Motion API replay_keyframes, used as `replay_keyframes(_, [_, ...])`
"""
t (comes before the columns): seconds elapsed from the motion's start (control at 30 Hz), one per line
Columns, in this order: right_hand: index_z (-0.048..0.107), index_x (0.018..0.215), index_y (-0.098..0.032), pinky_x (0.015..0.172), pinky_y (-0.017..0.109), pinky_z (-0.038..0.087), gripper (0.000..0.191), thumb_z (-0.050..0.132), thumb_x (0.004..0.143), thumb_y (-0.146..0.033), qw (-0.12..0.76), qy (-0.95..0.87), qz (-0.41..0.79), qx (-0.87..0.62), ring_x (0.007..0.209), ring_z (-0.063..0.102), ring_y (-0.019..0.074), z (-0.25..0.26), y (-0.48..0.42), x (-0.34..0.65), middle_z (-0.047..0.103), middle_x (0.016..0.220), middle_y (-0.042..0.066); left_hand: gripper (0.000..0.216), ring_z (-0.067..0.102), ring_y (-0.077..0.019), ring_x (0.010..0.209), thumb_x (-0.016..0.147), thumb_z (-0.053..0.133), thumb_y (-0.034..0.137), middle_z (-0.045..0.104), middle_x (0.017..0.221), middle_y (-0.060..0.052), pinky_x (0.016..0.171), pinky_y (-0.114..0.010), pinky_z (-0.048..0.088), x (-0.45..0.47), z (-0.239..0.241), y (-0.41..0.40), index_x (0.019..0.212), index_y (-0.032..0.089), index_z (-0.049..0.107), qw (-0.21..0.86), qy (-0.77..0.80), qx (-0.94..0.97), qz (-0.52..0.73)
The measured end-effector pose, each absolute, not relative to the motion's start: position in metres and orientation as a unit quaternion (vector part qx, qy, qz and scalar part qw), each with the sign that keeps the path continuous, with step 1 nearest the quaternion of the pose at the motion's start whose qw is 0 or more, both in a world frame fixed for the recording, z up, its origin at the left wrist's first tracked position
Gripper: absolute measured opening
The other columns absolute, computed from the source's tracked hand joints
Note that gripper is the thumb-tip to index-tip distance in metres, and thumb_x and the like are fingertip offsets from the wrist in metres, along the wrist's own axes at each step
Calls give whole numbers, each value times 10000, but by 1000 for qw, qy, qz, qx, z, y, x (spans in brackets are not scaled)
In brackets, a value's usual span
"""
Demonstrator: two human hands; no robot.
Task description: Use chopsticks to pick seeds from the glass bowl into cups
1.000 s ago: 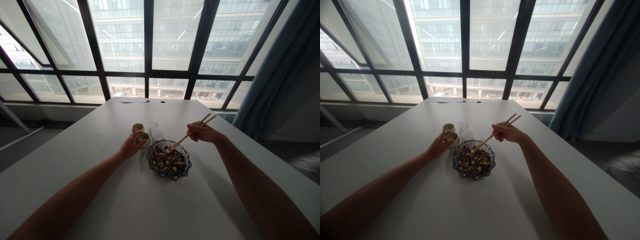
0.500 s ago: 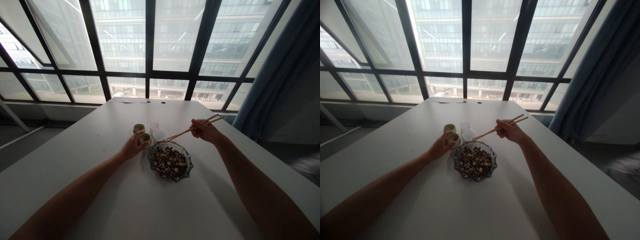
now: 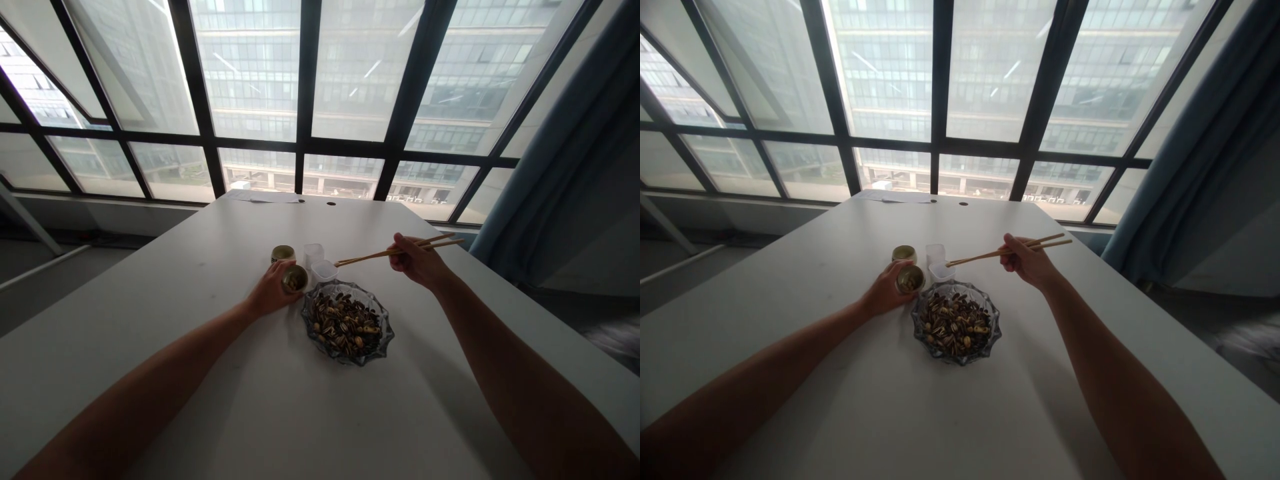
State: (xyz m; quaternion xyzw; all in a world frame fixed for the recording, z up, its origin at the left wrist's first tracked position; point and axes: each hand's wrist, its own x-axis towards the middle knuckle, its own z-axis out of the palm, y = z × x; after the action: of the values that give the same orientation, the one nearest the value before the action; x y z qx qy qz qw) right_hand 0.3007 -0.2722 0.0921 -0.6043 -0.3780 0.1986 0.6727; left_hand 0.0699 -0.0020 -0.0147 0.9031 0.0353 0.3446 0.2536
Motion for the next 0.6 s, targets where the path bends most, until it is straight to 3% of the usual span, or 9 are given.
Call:
replay_keyframes(0.4, [628,728,-174,399,243,484,573,789,663,-720,723,-306,87,-614,435,598,124,71,-219,297,663,565,40,764,578,-344,1256,707,804,417,591,1353,-194,1086,-502,478,73,-15,-2,1352,133,511,273,73,899,334])
replay_keyframes(0.6, [663,687,-144,380,220,464,632,799,592,-754,732,-275,58,-621,415,602,124,54,-187,291,672,545,57,754,592,-326,1248,704,813,426,606,1343,-162,1080,-486,491,75,-20,0,1360,186,527,287,65,892,344])
